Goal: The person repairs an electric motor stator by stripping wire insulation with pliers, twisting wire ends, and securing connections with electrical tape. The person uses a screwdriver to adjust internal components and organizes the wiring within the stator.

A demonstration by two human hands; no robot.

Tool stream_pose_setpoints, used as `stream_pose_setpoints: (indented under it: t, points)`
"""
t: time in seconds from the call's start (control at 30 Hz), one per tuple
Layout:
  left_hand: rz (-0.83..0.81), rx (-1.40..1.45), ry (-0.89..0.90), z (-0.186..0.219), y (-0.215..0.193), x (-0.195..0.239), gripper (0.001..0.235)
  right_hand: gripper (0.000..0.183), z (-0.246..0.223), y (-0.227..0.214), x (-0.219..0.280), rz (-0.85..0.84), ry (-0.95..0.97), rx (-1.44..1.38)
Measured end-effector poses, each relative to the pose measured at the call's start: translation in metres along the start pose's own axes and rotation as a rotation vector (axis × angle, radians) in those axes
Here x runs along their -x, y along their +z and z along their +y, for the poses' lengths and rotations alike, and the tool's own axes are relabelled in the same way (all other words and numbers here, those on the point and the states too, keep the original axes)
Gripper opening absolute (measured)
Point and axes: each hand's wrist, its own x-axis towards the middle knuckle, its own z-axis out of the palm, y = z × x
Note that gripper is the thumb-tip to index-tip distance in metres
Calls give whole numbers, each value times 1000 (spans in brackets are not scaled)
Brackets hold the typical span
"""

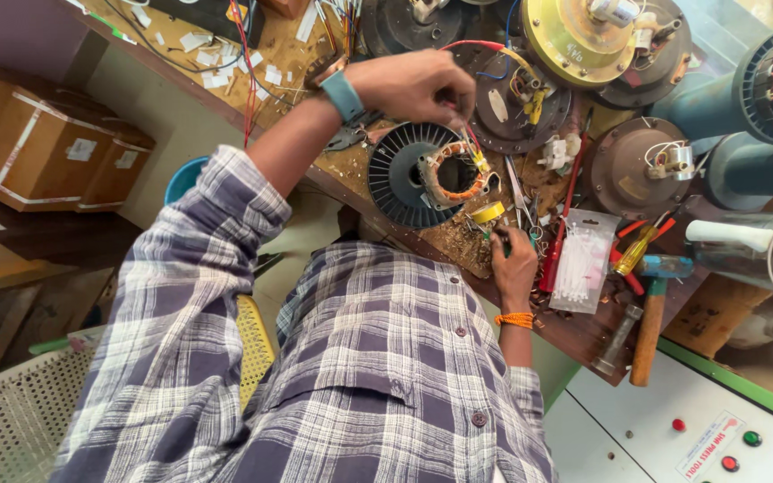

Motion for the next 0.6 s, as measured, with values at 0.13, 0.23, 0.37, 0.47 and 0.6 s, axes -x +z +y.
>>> stream_pose_setpoints:
  t: [0.13, 0.23, 0.37, 0.47, 0.6]
  points:
    - [199, -177, 159, 2, 5, -10, 11, 15, -13, -9, -13, 139, -80, 70]
    - [244, -238, 196, 3, 6, -12, 9, 16, -34, -33, -19, 160, -26, -63]
    - [230, -275, 210, 6, 3, -14, 16, 17, -72, -67, -24, 134, 192, -348]
    - [124, -204, 128, 9, -2, -15, 21, 17, -103, -84, -38, 128, 123, -448]
    - [56, -229, 19, 9, -4, -11, 15, 20, -140, -99, -50, 97, 77, -518]
